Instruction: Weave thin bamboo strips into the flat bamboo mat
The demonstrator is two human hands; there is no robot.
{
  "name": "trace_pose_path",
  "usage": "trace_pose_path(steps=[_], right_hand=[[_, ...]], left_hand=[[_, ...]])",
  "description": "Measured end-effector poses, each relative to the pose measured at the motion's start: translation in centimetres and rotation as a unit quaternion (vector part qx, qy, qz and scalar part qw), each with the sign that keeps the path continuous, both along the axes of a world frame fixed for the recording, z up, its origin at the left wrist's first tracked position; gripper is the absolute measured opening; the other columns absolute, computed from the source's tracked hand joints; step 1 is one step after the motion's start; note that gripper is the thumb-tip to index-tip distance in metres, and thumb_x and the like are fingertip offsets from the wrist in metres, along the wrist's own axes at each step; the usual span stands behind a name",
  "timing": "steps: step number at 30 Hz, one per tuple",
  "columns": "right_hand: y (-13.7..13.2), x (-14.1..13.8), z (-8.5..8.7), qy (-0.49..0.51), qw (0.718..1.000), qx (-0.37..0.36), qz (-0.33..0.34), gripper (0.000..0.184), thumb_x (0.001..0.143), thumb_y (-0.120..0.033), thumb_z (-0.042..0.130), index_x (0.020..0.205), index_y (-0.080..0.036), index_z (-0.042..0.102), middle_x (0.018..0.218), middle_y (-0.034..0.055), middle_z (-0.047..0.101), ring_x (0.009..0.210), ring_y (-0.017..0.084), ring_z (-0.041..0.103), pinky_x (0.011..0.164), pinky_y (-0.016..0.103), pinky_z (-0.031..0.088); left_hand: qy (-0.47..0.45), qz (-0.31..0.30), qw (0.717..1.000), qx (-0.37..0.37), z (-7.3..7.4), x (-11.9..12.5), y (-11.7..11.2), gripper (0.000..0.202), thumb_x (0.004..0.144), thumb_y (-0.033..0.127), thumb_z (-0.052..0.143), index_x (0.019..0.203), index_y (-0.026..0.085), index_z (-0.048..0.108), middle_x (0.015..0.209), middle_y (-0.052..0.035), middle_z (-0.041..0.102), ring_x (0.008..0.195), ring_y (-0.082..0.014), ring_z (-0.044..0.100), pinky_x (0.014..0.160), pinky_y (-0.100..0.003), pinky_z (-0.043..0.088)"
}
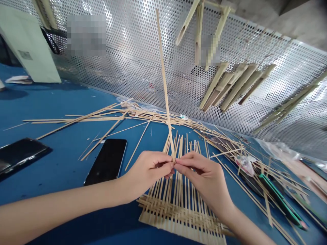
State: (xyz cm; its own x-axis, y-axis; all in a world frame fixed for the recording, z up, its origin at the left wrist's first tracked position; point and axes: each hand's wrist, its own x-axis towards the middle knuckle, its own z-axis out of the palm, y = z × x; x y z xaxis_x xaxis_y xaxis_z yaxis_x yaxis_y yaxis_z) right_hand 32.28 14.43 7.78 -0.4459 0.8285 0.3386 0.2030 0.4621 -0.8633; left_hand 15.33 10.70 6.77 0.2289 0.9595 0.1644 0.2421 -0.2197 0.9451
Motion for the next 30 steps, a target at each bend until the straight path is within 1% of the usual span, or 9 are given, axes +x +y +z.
trace_pose_path(steps=[3, 7, 11, 14, 16, 19, 22, 26, 30], right_hand=[[0.0, -0.1, -0.1, -0.01, 1.0, 0.009, 0.001, 0.014, 0.076, -0.018, 0.068, 0.082, -0.029, 0.076, 0.074, 0.0006, 0.067, 0.066, 0.012, 0.06, 0.059, 0.026, 0.048], [0.0, -0.2, -0.3, -0.012, 1.0, 0.013, 0.004, 0.014, 0.076, -0.017, 0.067, 0.082, -0.028, 0.076, 0.074, 0.0006, 0.067, 0.068, 0.012, 0.061, 0.06, 0.025, 0.049], [0.2, -0.1, -0.3, 0.002, 0.999, -0.027, -0.02, 0.009, 0.076, -0.019, 0.068, 0.079, -0.024, 0.074, 0.075, 0.0002, 0.069, 0.069, 0.012, 0.062, 0.063, 0.025, 0.05], [0.1, 0.1, -0.2, -0.007, 0.998, -0.045, -0.041, 0.005, 0.076, -0.021, 0.068, 0.078, -0.023, 0.072, 0.075, -0.0004, 0.069, 0.07, 0.011, 0.063, 0.063, 0.023, 0.05], [-0.1, 0.2, -0.1, -0.021, 0.999, -0.016, -0.04, 0.007, 0.079, -0.019, 0.066, 0.08, -0.023, 0.072, 0.076, -0.0005, 0.069, 0.072, 0.011, 0.063, 0.064, 0.022, 0.05], [-0.6, 0.2, -0.1, -0.04, 0.996, 0.068, -0.036, 0.012, 0.081, -0.014, 0.062, 0.081, -0.021, 0.072, 0.079, 0.0007, 0.068, 0.074, 0.01, 0.063, 0.067, 0.021, 0.05], [-0.8, 0.1, -0.2, -0.056, 0.99, 0.122, -0.038, 0.014, 0.082, -0.012, 0.06, 0.083, -0.019, 0.072, 0.08, 0.0018, 0.067, 0.075, 0.01, 0.063, 0.068, 0.02, 0.05], [-0.8, -0.1, -0.4, -0.067, 0.99, 0.114, -0.043, 0.015, 0.083, -0.014, 0.059, 0.087, -0.021, 0.072, 0.081, 0.0009, 0.066, 0.075, 0.009, 0.063, 0.066, 0.02, 0.05], [-0.9, -0.1, -0.6, -0.065, 0.991, 0.102, -0.049, 0.013, 0.084, -0.015, 0.059, 0.083, -0.02, 0.07, 0.082, 0.0006, 0.067, 0.076, 0.009, 0.063, 0.067, 0.02, 0.049]], left_hand=[[0.017, 0.007, 1.0, 0.008, -0.1, 0.0, 0.0, 0.027, 0.086, 0.014, 0.045, 0.063, 0.016, 0.058, 0.063, 0.0034, 0.053, 0.061, -0.009, 0.05, 0.06, -0.021, 0.039], [-0.001, 0.021, 1.0, 0.002, -0.4, 0.1, -0.1, 0.028, 0.085, 0.013, 0.046, 0.059, 0.015, 0.057, 0.06, 0.0039, 0.052, 0.059, -0.0081, 0.05, 0.059, -0.019, 0.039], [-0.06, 0.031, 0.997, -0.029, -0.4, 0.2, 0.1, 0.025, 0.087, 0.022, 0.05, 0.067, 0.015, 0.063, 0.062, 0.0026, 0.058, 0.058, -0.008, 0.052, 0.058, -0.018, 0.043], [-0.102, 0.039, 0.992, -0.056, 0.0, 0.4, 0.2, 0.021, 0.085, 0.023, 0.055, 0.07, 0.015, 0.067, 0.062, 0.0022, 0.06, 0.058, -0.0081, 0.053, 0.059, -0.017, 0.045], [-0.122, 0.044, 0.989, -0.069, 0.2, 0.5, 0.2, 0.02, 0.084, 0.023, 0.056, 0.069, 0.015, 0.067, 0.062, 0.002, 0.06, 0.058, -0.0078, 0.053, 0.059, -0.016, 0.046], [-0.146, 0.045, 0.984, -0.09, 0.2, 0.5, 0.1, 0.019, 0.083, 0.023, 0.057, 0.07, 0.015, 0.068, 0.063, 0.0019, 0.061, 0.057, -0.0072, 0.053, 0.058, -0.016, 0.046], [-0.147, 0.049, 0.984, -0.091, 0.0, 0.5, 0.0, 0.019, 0.084, 0.024, 0.057, 0.071, 0.015, 0.069, 0.063, 0.0022, 0.061, 0.058, -0.0067, 0.054, 0.058, -0.015, 0.046], [-0.141, 0.059, 0.984, -0.097, -0.1, 0.5, 0.1, 0.019, 0.083, 0.023, 0.057, 0.071, 0.015, 0.069, 0.061, 0.0027, 0.06, 0.057, -0.006, 0.053, 0.056, -0.014, 0.045], [-0.137, 0.068, 0.982, -0.11, 0.0, 0.6, 0.2, 0.019, 0.082, 0.022, 0.057, 0.07, 0.015, 0.069, 0.06, 0.0027, 0.06, 0.055, -0.0059, 0.052, 0.055, -0.014, 0.044]])
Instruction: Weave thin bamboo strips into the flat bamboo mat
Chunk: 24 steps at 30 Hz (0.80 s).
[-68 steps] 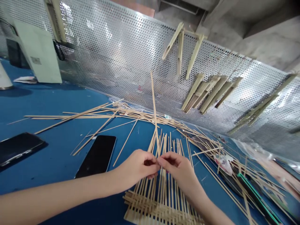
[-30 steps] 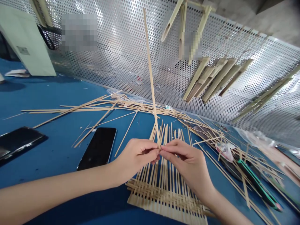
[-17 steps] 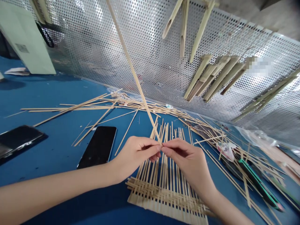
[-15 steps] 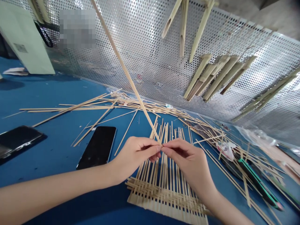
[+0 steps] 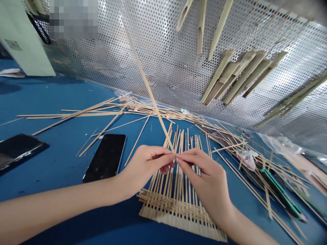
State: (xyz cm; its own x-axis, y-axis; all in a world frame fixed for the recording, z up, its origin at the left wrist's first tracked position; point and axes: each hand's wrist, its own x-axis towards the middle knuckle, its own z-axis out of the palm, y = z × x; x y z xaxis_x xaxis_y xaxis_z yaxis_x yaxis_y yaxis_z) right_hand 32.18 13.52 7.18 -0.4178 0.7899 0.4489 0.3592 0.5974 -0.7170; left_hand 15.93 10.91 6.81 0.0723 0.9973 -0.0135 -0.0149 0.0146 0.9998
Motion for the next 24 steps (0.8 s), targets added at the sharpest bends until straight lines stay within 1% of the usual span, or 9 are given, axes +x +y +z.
trace_pose_path(steps=[4, 8, 11, 15, 18, 21, 24], right_hand=[[0.0, -0.2, 0.2, 0.017, 0.998, -0.059, -0.002, 0.01, 0.083, -0.017, 0.06, 0.077, -0.02, 0.067, 0.079, -0.0007, 0.067, 0.075, 0.009, 0.062, 0.066, 0.019, 0.048], [0.4, -0.3, 0.6, 0.02, 0.989, -0.146, -0.018, 0.008, 0.082, -0.023, 0.061, 0.076, -0.02, 0.066, 0.075, -0.0016, 0.066, 0.069, 0.009, 0.059, 0.062, 0.02, 0.047], [0.7, -0.3, 0.9, 0.018, 0.974, -0.226, -0.026, 0.009, 0.079, -0.027, 0.063, 0.076, -0.019, 0.065, 0.069, -0.0027, 0.065, 0.06, 0.007, 0.055, 0.057, 0.019, 0.045], [1.0, -0.2, 1.2, 0.033, 0.947, -0.319, -0.023, 0.01, 0.074, -0.028, 0.066, 0.076, -0.018, 0.065, 0.061, -0.0048, 0.06, 0.053, 0.006, 0.051, 0.051, 0.017, 0.042], [1.0, -0.2, 1.3, 0.034, 0.938, -0.343, -0.025, 0.011, 0.072, -0.028, 0.067, 0.075, -0.018, 0.065, 0.057, -0.0056, 0.057, 0.051, 0.005, 0.05, 0.048, 0.016, 0.04], [1.0, -0.2, 1.5, 0.029, 0.941, -0.336, -0.027, 0.012, 0.071, -0.03, 0.068, 0.075, -0.018, 0.066, 0.056, -0.0045, 0.058, 0.051, 0.006, 0.051, 0.048, 0.018, 0.042], [0.9, -0.2, 1.5, 0.022, 0.945, -0.324, -0.029, 0.015, 0.069, -0.032, 0.068, 0.073, -0.018, 0.067, 0.059, -0.0021, 0.062, 0.052, 0.008, 0.052, 0.049, 0.02, 0.043]], left_hand=[[0.009, -0.014, 1.0, 0.001, 0.0, -0.3, 0.1, 0.02, 0.083, 0.024, 0.057, 0.07, 0.014, 0.068, 0.06, 0.0031, 0.059, 0.054, -0.0055, 0.052, 0.052, -0.014, 0.044], [0.003, -0.066, 0.998, -0.017, -0.1, -0.9, 1.0, 0.016, 0.082, 0.024, 0.058, 0.071, 0.015, 0.066, 0.064, 0.0029, 0.062, 0.057, -0.0059, 0.056, 0.057, -0.015, 0.048], [0.006, -0.088, 0.996, -0.023, -0.1, -1.2, 1.6, 0.015, 0.081, 0.023, 0.06, 0.071, 0.015, 0.067, 0.065, 0.0023, 0.064, 0.058, -0.0068, 0.058, 0.058, -0.015, 0.049], [0.021, -0.078, 0.997, 0.002, 0.1, -1.4, 1.8, 0.012, 0.08, 0.022, 0.062, 0.071, 0.016, 0.067, 0.064, 0.004, 0.063, 0.057, -0.0053, 0.059, 0.057, -0.012, 0.048], [0.023, -0.076, 0.997, 0.014, 0.2, -1.4, 1.6, 0.012, 0.081, 0.021, 0.062, 0.071, 0.016, 0.067, 0.064, 0.0043, 0.064, 0.058, -0.0051, 0.06, 0.057, -0.012, 0.048], [0.035, -0.069, 0.997, 0.028, 0.2, -1.4, 1.4, 0.012, 0.081, 0.02, 0.061, 0.071, 0.016, 0.067, 0.063, 0.0042, 0.064, 0.058, -0.0053, 0.06, 0.058, -0.012, 0.049], [0.037, -0.067, 0.997, 0.026, 0.2, -1.3, 1.2, 0.011, 0.08, 0.019, 0.061, 0.074, 0.017, 0.069, 0.062, 0.004, 0.065, 0.057, -0.0059, 0.06, 0.057, -0.013, 0.049]])
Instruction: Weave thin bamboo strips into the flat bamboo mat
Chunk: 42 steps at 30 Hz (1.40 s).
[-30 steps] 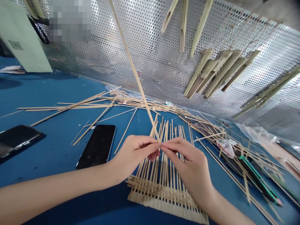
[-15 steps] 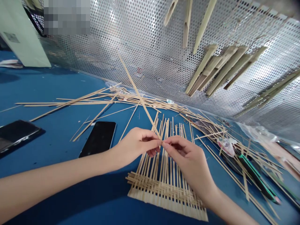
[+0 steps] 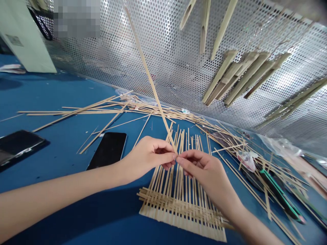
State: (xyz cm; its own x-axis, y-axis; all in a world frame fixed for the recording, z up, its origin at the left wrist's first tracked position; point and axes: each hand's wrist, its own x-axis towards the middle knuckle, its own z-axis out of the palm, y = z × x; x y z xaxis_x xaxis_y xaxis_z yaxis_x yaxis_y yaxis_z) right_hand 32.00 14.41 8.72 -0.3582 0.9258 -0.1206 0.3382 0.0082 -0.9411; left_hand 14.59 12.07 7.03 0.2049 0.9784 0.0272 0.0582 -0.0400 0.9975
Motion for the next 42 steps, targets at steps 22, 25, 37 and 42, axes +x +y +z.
trace_pose_path(steps=[22, 25, 37, 42], right_hand=[[0.1, 0.2, -0.1, -0.027, 0.999, -0.018, 0.002, 0.011, 0.069, -0.028, 0.069, 0.069, -0.017, 0.065, 0.056, -0.0035, 0.06, 0.05, 0.008, 0.052, 0.049, 0.02, 0.043], [0.4, 0.3, 0.1, -0.033, 0.999, -0.018, 0.035, 0.011, 0.072, -0.028, 0.066, 0.073, -0.017, 0.066, 0.059, -0.0038, 0.059, 0.053, 0.007, 0.052, 0.051, 0.02, 0.043], [-0.2, 0.1, -0.3, -0.085, 0.994, 0.036, 0.05, 0.013, 0.078, -0.028, 0.058, 0.073, -0.017, 0.062, 0.053, -0.0041, 0.054, 0.049, 0.008, 0.047, 0.046, 0.021, 0.038], [-0.1, 0.2, -0.8, -0.119, 0.99, 0.033, 0.074, 0.013, 0.081, -0.027, 0.054, 0.075, -0.017, 0.058, 0.053, -0.0053, 0.05, 0.049, 0.008, 0.045, 0.047, 0.022, 0.034]], left_hand=[[0.005, 0.001, 0.999, -0.039, -0.1, 0.6, -0.2, 0.013, 0.081, 0.024, 0.059, 0.073, 0.016, 0.065, 0.065, 0.0024, 0.063, 0.061, -0.0084, 0.06, 0.061, -0.017, 0.05], [0.003, 0.0, 0.999, -0.047, -0.2, 0.6, -0.1, 0.01, 0.079, 0.022, 0.06, 0.073, 0.016, 0.065, 0.064, 0.0026, 0.064, 0.059, -0.0084, 0.06, 0.061, -0.018, 0.05], [0.102, 0.009, 0.995, -0.018, -0.2, 0.7, -0.7, 0.008, 0.074, 0.02, 0.056, 0.071, 0.016, 0.063, 0.062, 0.0023, 0.061, 0.059, -0.0107, 0.058, 0.058, -0.02, 0.046], [0.117, -0.004, 0.993, -0.023, -0.5, 0.7, -0.6, 0.011, 0.077, 0.024, 0.053, 0.074, 0.017, 0.061, 0.066, 0.0018, 0.063, 0.063, -0.0116, 0.059, 0.06, -0.021, 0.046]])
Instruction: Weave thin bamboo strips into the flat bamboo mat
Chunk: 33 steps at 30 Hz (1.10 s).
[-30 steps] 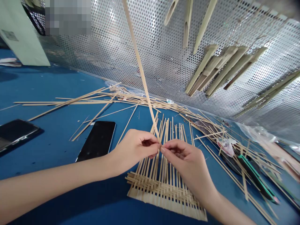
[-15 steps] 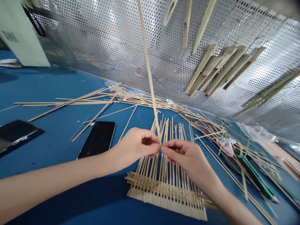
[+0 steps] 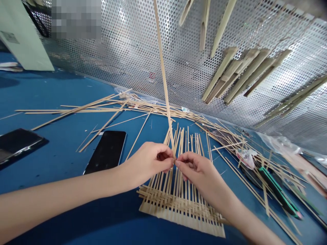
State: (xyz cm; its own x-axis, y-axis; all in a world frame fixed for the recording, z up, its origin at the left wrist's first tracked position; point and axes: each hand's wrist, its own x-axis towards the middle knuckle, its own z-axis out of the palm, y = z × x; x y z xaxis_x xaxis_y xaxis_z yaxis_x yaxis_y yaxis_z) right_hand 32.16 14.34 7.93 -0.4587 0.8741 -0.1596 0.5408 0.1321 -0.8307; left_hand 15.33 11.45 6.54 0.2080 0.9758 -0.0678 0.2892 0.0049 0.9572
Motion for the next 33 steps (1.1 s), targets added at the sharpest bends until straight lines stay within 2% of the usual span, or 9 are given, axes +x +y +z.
trace_pose_path(steps=[10, 16, 19, 21, 25, 28, 31, 33], right_hand=[[-0.3, 0.0, -1.0, -0.062, 0.998, 0.028, 0.019, 0.014, 0.083, -0.025, 0.048, 0.074, -0.018, 0.056, 0.055, -0.0038, 0.05, 0.051, 0.01, 0.048, 0.047, 0.023, 0.034], [-0.6, -0.1, -1.5, -0.081, 0.994, 0.067, 0.019, 0.014, 0.083, -0.024, 0.047, 0.071, -0.019, 0.053, 0.052, -0.0042, 0.046, 0.048, 0.01, 0.042, 0.044, 0.023, 0.029], [-0.7, 0.0, -1.6, -0.09, 0.994, 0.06, 0.013, 0.015, 0.085, -0.025, 0.046, 0.073, -0.02, 0.052, 0.055, -0.0037, 0.047, 0.05, 0.011, 0.043, 0.047, 0.024, 0.032], [-0.7, 0.0, -1.3, -0.096, 0.993, 0.064, 0.013, 0.016, 0.087, -0.027, 0.044, 0.074, -0.02, 0.051, 0.058, -0.0031, 0.049, 0.052, 0.011, 0.045, 0.05, 0.025, 0.033], [-0.7, 0.4, 0.0, -0.096, 0.991, 0.083, 0.031, 0.016, 0.088, -0.027, 0.043, 0.079, -0.02, 0.053, 0.065, -0.001, 0.054, 0.06, 0.013, 0.05, 0.056, 0.027, 0.037], [-0.8, 0.8, 1.3, -0.076, 0.993, 0.066, 0.059, 0.017, 0.089, -0.027, 0.044, 0.077, -0.02, 0.053, 0.066, -0.0016, 0.054, 0.06, 0.012, 0.05, 0.057, 0.027, 0.038], [-1.2, 1.0, 2.2, -0.002, 0.999, -0.005, 0.054, 0.016, 0.089, -0.031, 0.047, 0.08, -0.019, 0.054, 0.063, -0.0028, 0.054, 0.059, 0.011, 0.051, 0.058, 0.026, 0.041], [-1.7, 1.0, 2.5, 0.076, 0.994, -0.062, 0.043, 0.013, 0.083, -0.032, 0.058, 0.087, -0.02, 0.055, 0.071, -0.0024, 0.058, 0.063, 0.01, 0.054, 0.061, 0.025, 0.045]], left_hand=[[0.07, -0.029, 0.997, 0.019, 0.1, 0.0, -0.1, 0.013, 0.078, 0.023, 0.051, 0.07, 0.016, 0.059, 0.06, 0.0024, 0.059, 0.055, -0.011, 0.053, 0.051, -0.021, 0.036], [0.089, -0.022, 0.993, 0.068, -1.4, 0.3, 0.0, 0.011, 0.076, 0.019, 0.051, 0.069, 0.016, 0.059, 0.061, 0.0029, 0.056, 0.057, -0.0103, 0.047, 0.054, -0.022, 0.033], [0.078, -0.014, 0.994, 0.075, -2.1, 0.3, 0.1, 0.013, 0.079, 0.023, 0.052, 0.069, 0.016, 0.058, 0.059, 0.0034, 0.054, 0.055, -0.0096, 0.044, 0.052, -0.022, 0.032], [0.058, -0.019, 0.996, 0.062, -2.1, 0.2, 0.2, 0.016, 0.082, 0.027, 0.052, 0.071, 0.017, 0.058, 0.06, 0.0031, 0.056, 0.054, -0.0097, 0.048, 0.052, -0.021, 0.035], [-0.015, -0.018, 0.999, 0.033, -0.3, -0.4, 0.6, 0.02, 0.086, 0.036, 0.052, 0.083, 0.018, 0.06, 0.07, 0.002, 0.063, 0.065, -0.0107, 0.058, 0.061, -0.021, 0.045], [-0.093, 0.024, 0.995, 0.028, 1.7, -0.7, 0.6, 0.012, 0.082, 0.028, 0.059, 0.078, 0.017, 0.062, 0.072, 0.0037, 0.062, 0.066, -0.008, 0.057, 0.065, -0.018, 0.045], [-0.142, 0.08, 0.986, 0.043, 2.8, -0.5, 0.1, 0.015, 0.082, 0.023, 0.061, 0.07, 0.016, 0.061, 0.065, 0.0047, 0.06, 0.061, -0.0062, 0.054, 0.062, -0.015, 0.044], [-0.186, 0.135, 0.972, 0.057, 2.9, -0.1, -0.8, 0.015, 0.081, 0.027, 0.063, 0.071, 0.017, 0.062, 0.068, 0.0039, 0.061, 0.064, -0.0069, 0.055, 0.062, -0.016, 0.045]])
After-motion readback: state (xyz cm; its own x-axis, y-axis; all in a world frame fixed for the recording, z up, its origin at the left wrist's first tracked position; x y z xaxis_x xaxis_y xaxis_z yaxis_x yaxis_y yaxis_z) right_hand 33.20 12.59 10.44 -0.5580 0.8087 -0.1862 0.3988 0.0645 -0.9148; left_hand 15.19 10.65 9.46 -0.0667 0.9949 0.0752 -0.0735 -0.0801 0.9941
